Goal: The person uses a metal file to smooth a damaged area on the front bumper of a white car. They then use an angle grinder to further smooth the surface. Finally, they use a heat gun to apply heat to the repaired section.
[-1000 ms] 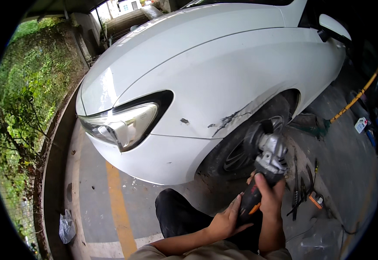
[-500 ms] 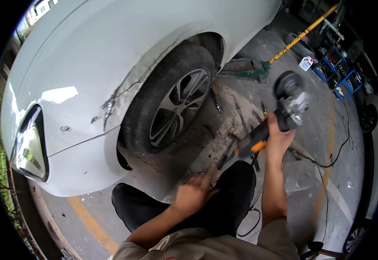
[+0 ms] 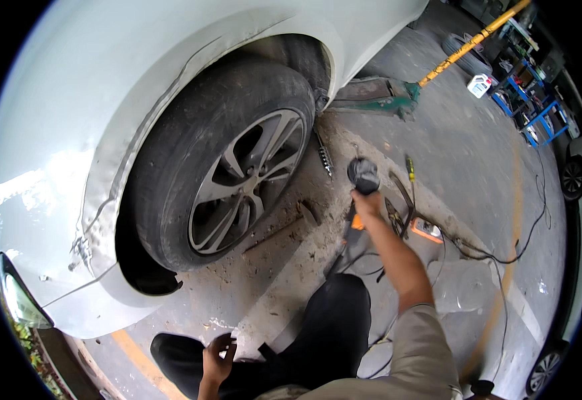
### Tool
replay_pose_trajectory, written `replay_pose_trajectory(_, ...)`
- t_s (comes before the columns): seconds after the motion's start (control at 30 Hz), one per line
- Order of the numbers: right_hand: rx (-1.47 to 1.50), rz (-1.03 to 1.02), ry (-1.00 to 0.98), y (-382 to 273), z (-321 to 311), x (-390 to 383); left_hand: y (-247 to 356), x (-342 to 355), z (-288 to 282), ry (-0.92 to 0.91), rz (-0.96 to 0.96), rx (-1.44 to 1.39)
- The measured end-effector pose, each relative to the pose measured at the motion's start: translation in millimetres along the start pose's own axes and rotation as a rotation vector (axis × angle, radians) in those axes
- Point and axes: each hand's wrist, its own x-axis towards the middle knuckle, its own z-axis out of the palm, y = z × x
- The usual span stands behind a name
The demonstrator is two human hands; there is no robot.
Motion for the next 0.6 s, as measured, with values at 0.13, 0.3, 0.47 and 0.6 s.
replay_pose_trajectory(0.13,-0.041,0.166,0.049,68.3,96.7,4.2,-19.1,-34.7,-15.7,0.072,-0.193,-0.003)
replay_pose_trajectory(0.3,-0.091,0.168,0.061,84.9,121.7,2.2,-37.9,-64.5,-33.4,0.071,-0.309,-0.002)
replay_pose_trajectory(0.47,-0.131,0.169,0.085,88.9,136.9,2.0,-60.8,-76.4,-36.0,0.018,-0.386,0.108)
replay_pose_trajectory(0.6,-0.260,0.297,0.036,68.7,119.4,3.5,-76.3,-64.4,-35.1,-0.072,-0.317,0.067)
